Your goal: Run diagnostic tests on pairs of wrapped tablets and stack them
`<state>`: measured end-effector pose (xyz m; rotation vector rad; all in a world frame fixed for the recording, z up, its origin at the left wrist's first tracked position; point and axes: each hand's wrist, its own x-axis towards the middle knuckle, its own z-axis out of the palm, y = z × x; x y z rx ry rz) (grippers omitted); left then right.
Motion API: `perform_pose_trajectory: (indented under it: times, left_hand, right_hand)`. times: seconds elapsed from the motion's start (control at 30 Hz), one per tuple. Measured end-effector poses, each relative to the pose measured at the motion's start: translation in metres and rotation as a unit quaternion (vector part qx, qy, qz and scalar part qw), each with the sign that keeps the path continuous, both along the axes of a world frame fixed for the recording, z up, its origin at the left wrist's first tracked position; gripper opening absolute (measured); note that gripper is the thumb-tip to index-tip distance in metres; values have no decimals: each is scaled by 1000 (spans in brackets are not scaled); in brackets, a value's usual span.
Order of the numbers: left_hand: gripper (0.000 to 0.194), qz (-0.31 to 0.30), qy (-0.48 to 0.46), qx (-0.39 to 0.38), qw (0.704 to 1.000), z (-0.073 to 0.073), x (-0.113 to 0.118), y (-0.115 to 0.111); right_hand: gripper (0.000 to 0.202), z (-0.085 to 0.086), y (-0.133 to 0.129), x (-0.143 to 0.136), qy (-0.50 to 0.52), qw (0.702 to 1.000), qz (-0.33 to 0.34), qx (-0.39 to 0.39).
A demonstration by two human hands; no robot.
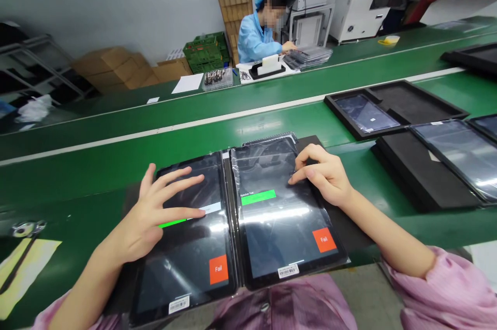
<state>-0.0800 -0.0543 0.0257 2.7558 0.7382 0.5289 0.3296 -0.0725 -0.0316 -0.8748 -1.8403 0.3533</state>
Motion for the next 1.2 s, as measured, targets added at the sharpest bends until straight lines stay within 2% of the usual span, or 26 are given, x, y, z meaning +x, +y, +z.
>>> perform_pose_trajectory:
  times: [0.07, 0.17, 0.23, 0.3, 0.4, 0.5, 0.57, 0.67, 0.83, 0.93, 1.03, 1.13, 1.2]
  left_hand:
    - [82, 17, -2, 26, 1000, 4, -3, 1]
    - [102, 65, -45, -5, 997, 15, -6, 8]
    - [100, 83, -48, -34, 995, 23, -3, 17]
    - [91, 82, -8, -43, 996, 27, 8, 27]
    - [86, 65, 74, -24, 995, 25, 33, 41]
    - [85, 55, 114, -1, 992, 17, 54, 48]
    - [79, 53, 119, 9, 991, 13, 59, 48]
    - [71, 46, 109, 16, 993, 15, 57, 40]
    - [71, 52, 56, 14, 997, 27, 51, 29]
    - [71, 89, 40, 26, 995, 26, 54, 35]
    - [70, 96, 61, -19, 993, 24, 53, 37]
    - [76, 67, 64, -84, 992, 29, 48, 33]
    - [79, 58, 35, -106, 992, 36, 45, 31]
  right_hand:
    - [51, -2, 1, 0, -3, 1000, 6, 11]
    - [47, -6, 1, 0, -21, 998, 35, 48]
    - [48, -8, 2, -1, -47, 995, 52, 65]
    - [53, -9, 6, -2, -60, 996, 47, 48]
    - [67, -6, 25, -1, -42, 998, -28, -23]
    - [84, -4, 56, 0, -63, 987, -124, -81]
    - [92, -4, 73, 0, -90, 980, -134, -114]
    - [93, -5, 83, -1, -116, 980, -113, -116]
    - [84, -11, 72, 1, -75, 997, -24, -28]
    - [84, -13, 72, 0, -44, 996, -52, -54]
    - [83, -14, 75, 0, -45, 991, -85, -96]
    - [81, -14, 77, 2, -30, 994, -13, -105]
    - [82, -13, 78, 4, 6, 993, 6, -116]
